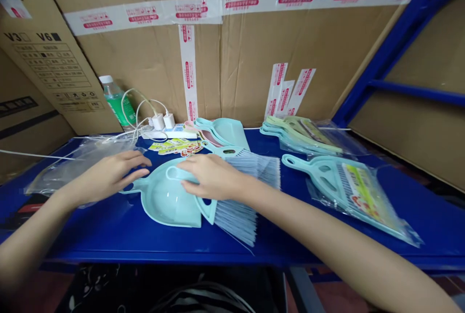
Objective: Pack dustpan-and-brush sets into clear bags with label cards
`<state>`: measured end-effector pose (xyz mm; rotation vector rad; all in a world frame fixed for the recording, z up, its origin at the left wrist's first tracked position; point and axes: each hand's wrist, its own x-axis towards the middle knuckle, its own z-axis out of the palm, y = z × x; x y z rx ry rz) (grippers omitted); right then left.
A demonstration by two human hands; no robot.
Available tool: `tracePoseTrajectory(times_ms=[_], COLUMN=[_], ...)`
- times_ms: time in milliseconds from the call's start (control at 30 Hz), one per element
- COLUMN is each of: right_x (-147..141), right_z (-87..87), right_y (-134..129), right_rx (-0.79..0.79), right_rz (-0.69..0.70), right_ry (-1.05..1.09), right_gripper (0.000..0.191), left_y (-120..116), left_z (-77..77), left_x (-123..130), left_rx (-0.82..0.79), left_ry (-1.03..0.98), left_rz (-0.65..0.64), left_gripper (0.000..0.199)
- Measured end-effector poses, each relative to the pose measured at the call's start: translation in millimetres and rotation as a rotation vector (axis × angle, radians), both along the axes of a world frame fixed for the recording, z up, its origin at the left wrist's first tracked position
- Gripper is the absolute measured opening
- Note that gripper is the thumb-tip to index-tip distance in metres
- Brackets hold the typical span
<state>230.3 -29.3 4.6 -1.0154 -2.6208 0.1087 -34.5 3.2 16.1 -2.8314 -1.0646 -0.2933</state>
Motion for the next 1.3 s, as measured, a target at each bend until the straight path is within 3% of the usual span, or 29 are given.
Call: tracePoseTrajectory(times_ms=[100,233,567,733,933,1067,1300], right_x=[-26,-49,-66,-70,-80,-70,-37], right_z=[-5.5,-15.5,-18.1,-24.2,-27.0,-18.9,-22.8], right_y=[10,23,36,46,43,33,-4], right_rx=[-0.029,-0.004,-0.01,-0.07,-0.078,-0.05,-0.229], right_rz=[0.086,0.149,0.205,0.195,0.202,0.145,-0.006], right_ry=[-0.094,-0.15,-0.13,0.037,0.04,-0.096,-0.19], right_gripper=[0.018,0.02,0.018,0.017,0.018,0.033,0.074], left_y=[10,11,18,16,15,16,15], left_z=[-14.6,-27.6,-31.6,-28.5,-26.1,-27.0,-22.8], left_x=[-3,-7,-3,-1,2,-2,-8], left_rx=[0.005,-0.127,-0.161,-0.185,-0.202,-0.226,-0.348], left_ry=[0.115,0.111,0.074,0.068,0.08,0.031,-0.042], left_rz=[0.133,0.18,0.351,0.403,0.522,0.49,0.466], left_gripper=[0.042,0.043,0.037,0.032,0.03,0.032,0.042])
